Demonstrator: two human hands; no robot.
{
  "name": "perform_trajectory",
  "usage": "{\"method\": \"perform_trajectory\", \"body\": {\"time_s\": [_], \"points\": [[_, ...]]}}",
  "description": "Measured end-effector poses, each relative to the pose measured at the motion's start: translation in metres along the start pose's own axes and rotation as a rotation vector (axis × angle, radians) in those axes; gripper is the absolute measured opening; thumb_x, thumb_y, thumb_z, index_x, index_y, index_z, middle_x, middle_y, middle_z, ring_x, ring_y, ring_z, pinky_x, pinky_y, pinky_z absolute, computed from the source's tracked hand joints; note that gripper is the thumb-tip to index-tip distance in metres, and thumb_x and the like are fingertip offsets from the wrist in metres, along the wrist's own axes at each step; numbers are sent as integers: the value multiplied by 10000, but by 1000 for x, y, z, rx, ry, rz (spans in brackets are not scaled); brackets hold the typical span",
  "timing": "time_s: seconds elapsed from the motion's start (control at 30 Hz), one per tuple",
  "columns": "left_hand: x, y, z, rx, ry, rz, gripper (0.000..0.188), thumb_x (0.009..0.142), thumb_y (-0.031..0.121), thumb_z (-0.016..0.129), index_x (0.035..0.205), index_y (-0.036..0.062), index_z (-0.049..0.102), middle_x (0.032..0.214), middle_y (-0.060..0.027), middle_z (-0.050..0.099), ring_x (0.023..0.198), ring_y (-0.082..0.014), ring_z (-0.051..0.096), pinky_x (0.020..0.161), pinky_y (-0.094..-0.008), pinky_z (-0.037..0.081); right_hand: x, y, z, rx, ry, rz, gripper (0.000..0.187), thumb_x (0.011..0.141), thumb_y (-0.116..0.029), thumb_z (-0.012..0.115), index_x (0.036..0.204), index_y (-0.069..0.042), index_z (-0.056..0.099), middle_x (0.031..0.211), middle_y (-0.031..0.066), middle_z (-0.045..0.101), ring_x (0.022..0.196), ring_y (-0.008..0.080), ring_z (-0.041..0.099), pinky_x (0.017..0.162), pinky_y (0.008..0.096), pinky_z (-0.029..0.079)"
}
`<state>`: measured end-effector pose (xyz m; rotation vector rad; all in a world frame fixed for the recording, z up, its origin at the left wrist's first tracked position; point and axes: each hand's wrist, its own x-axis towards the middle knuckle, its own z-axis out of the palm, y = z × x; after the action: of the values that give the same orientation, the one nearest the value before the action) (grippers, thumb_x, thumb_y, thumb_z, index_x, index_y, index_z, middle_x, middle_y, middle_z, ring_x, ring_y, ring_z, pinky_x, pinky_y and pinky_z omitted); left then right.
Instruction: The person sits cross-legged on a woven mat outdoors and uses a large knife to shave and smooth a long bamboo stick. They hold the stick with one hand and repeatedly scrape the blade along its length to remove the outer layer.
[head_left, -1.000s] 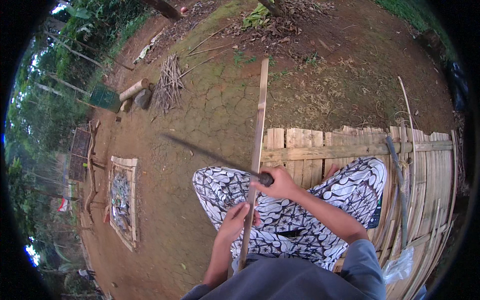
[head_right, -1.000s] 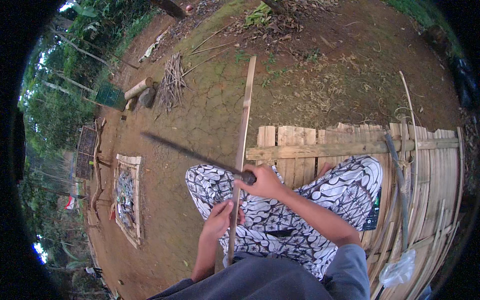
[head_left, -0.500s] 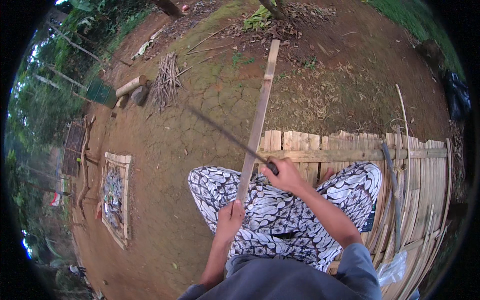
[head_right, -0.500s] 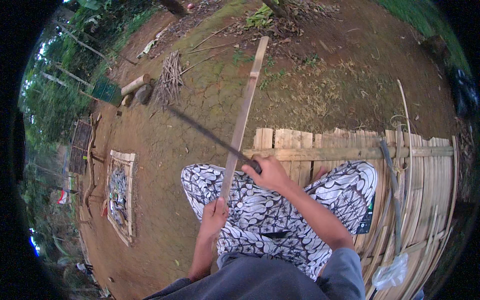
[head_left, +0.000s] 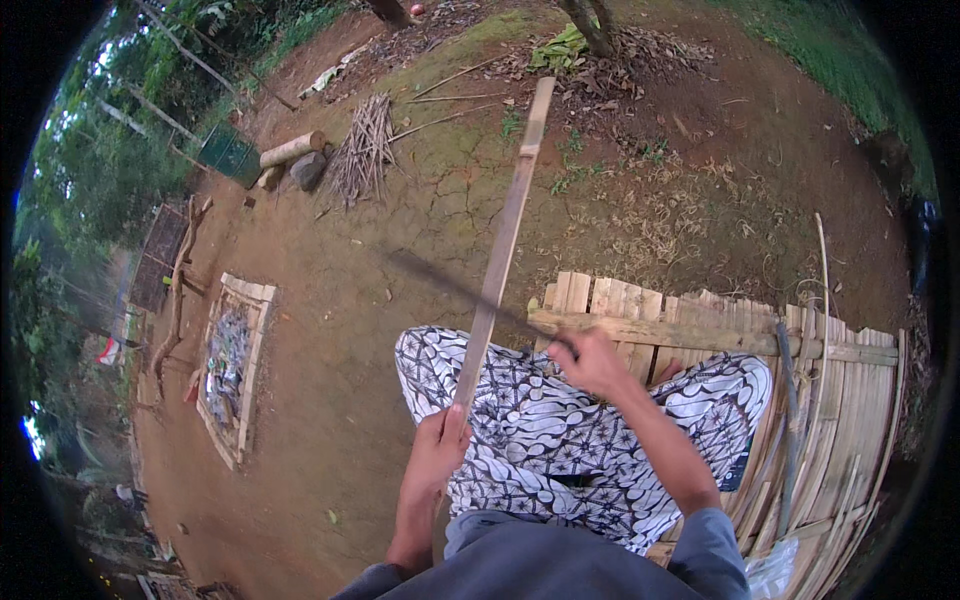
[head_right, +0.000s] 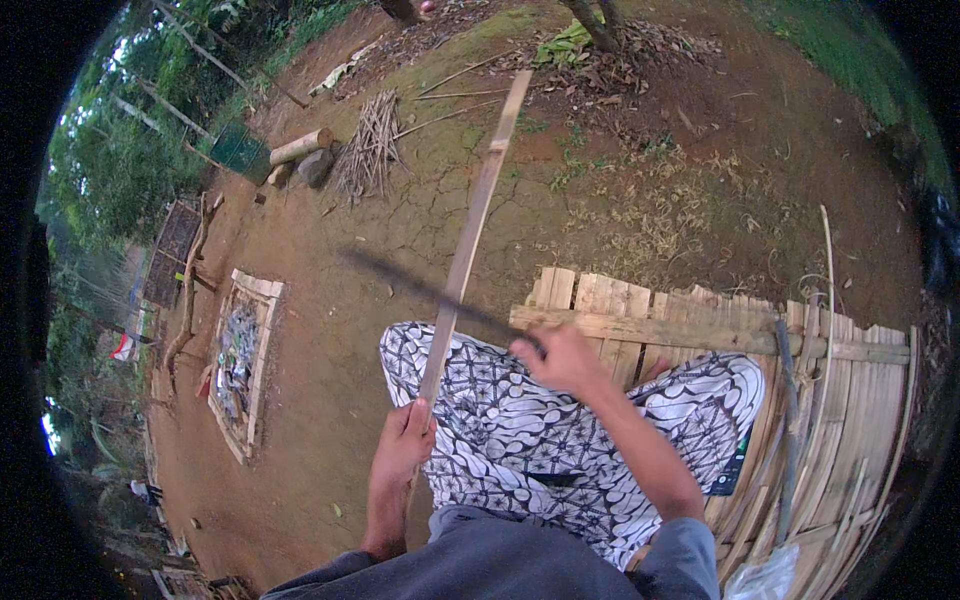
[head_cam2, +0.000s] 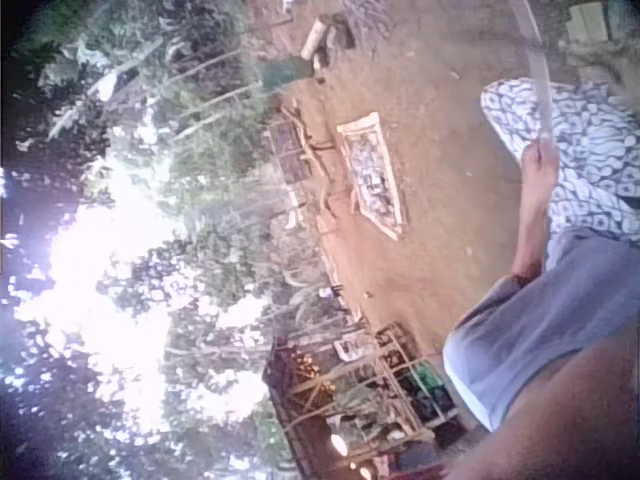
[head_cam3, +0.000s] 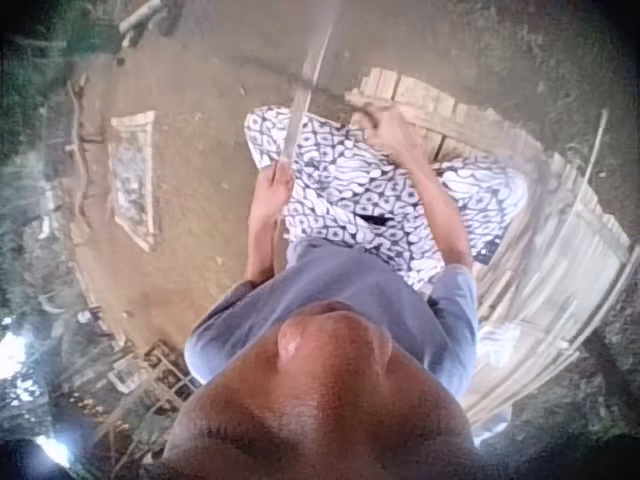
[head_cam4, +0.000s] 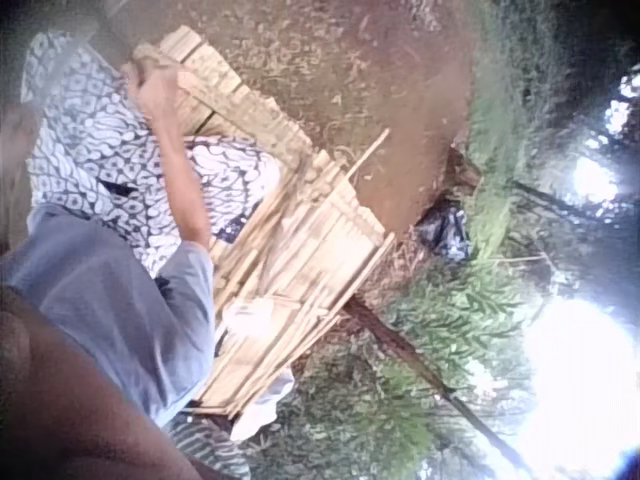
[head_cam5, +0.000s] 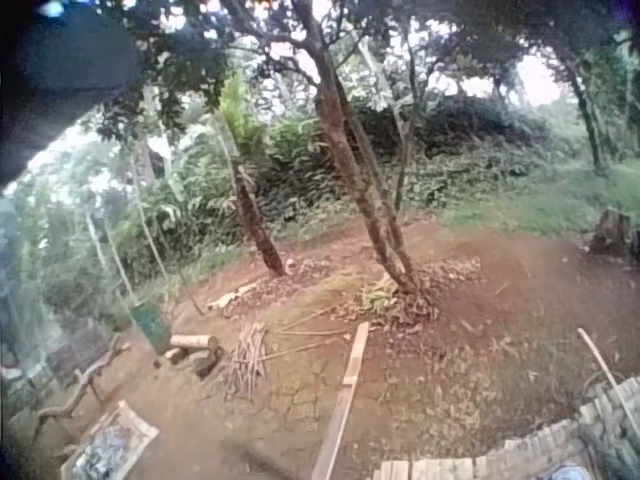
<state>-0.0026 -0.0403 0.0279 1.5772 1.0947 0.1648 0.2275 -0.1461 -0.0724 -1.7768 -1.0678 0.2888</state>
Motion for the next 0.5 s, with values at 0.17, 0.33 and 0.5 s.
{"method": "perform_trajectory", "body": {"time_s": [0.17, 0.33, 0.5], "points": [[-2, 4, 2, -42, -38, 20, 438, 983, 357, 425, 659, 66, 471, 510, 42, 394, 397, -54, 339, 366, -234, 253, 1, 2, -6, -186, -201, -302, 408, 762, -453, 626, 847, -58, 683, 592, 180, 599, 536, 340, 595, 545, 425, 477], [2, 13, -15, -106, -36, 3, 433, 981, 350, 429, 661, 63, 473, 491, 41, 375, 381, -57, 331, 345, -234, 239, 3, 11, 0, -223, 32, -186, 392, 765, -440, 628, 767, -48, 648, 514, 135, 555, 504, 308, 584, 517, 401, 468], [2, 9, 7, -127, -104, -29, 422, 978, 346, 438, 676, 56, 485, 490, 36, 380, 363, -62, 318, 329, -236, 231, -3, -43, -9, -283, -68, -420, 420, 738, -479, 647, 727, -61, 612, 555, 115, 582, 514, 293, 590, 504, 387, 467]]}}
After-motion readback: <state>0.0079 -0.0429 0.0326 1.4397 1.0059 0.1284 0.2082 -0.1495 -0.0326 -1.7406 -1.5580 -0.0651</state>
